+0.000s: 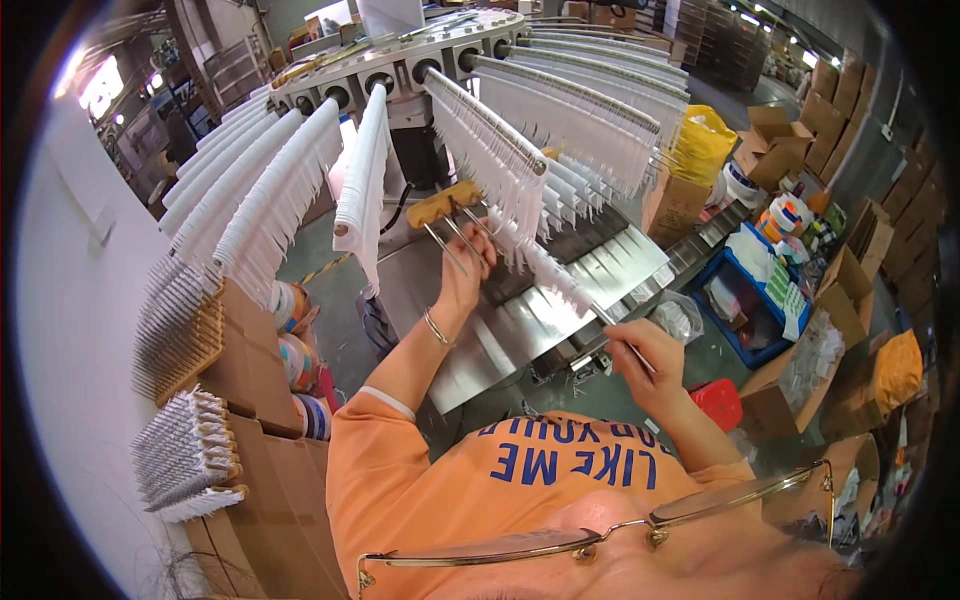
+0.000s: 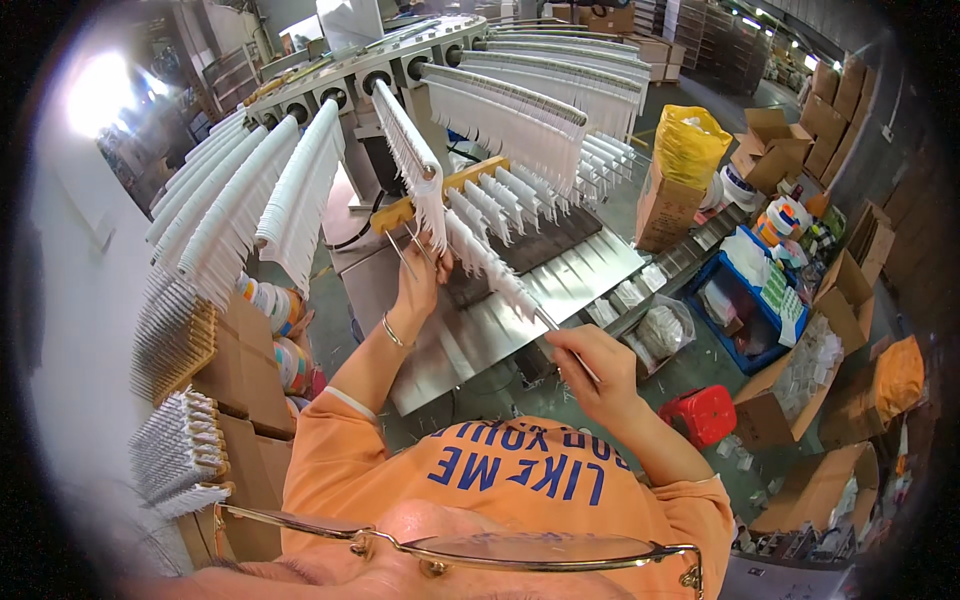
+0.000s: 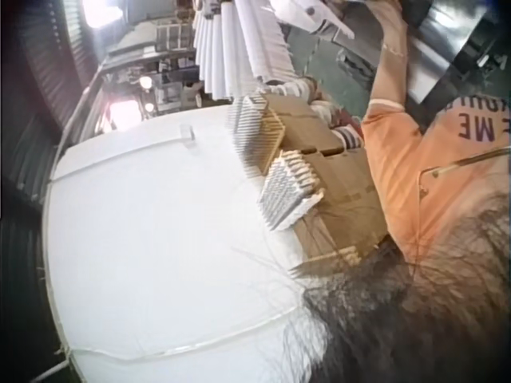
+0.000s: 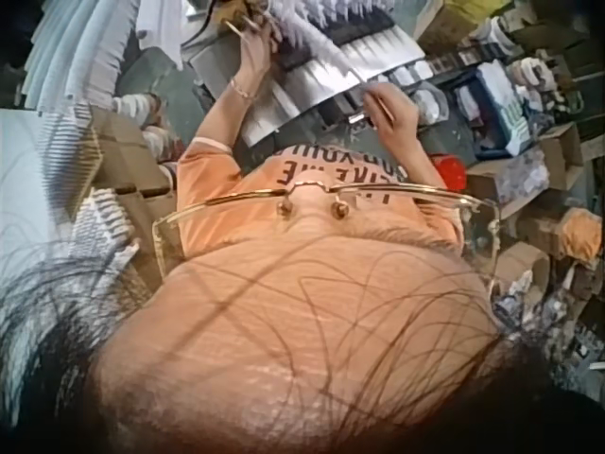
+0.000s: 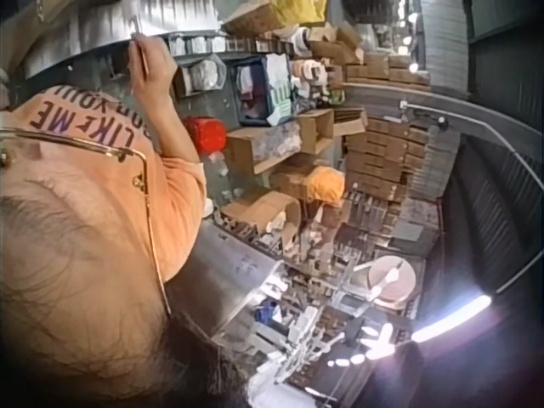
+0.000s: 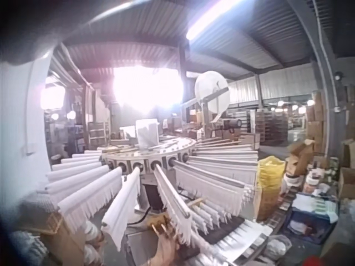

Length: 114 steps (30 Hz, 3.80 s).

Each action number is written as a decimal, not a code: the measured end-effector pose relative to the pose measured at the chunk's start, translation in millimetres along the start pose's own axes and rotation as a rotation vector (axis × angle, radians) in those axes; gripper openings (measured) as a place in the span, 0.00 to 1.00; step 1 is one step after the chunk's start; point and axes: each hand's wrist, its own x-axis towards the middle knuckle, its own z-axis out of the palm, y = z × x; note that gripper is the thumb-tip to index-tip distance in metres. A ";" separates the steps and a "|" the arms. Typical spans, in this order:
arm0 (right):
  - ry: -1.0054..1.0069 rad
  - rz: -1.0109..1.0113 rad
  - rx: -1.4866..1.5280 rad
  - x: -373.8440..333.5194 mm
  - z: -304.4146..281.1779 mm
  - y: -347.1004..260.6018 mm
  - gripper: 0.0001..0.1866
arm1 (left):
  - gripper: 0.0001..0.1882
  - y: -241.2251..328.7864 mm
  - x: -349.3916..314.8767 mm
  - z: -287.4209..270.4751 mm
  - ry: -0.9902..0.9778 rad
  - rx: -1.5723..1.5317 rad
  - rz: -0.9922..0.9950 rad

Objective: The person unloads brush strips from a rotating machine carousel using a metal rod and slides them along the rod by hand.

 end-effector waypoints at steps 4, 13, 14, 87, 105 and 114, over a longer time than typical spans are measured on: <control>0.028 -0.025 0.091 -15.8 -2.8 9.6 0.08 | 0.13 21.3 -37.5 24.8 -0.108 0.043 -0.114; 0.120 0.030 0.093 -47.8 -31.5 -3.1 0.07 | 0.25 -11.0 -10.5 11.1 -0.084 0.934 0.605; 0.091 0.041 0.063 -42.0 -32.2 -2.7 0.07 | 0.28 -10.6 -8.7 13.3 -0.096 1.052 0.534; 0.765 0.294 0.441 -54.0 -322.0 292.4 0.05 | 0.08 -66.1 23.9 511.2 -0.664 0.644 0.555; 0.731 0.287 0.461 -61.5 -341.4 276.4 0.04 | 0.06 -49.7 101.2 511.1 -0.809 0.783 0.926; 0.711 0.250 0.484 -55.7 -336.7 277.9 0.04 | 0.08 -41.1 109.8 496.5 -0.938 0.811 0.757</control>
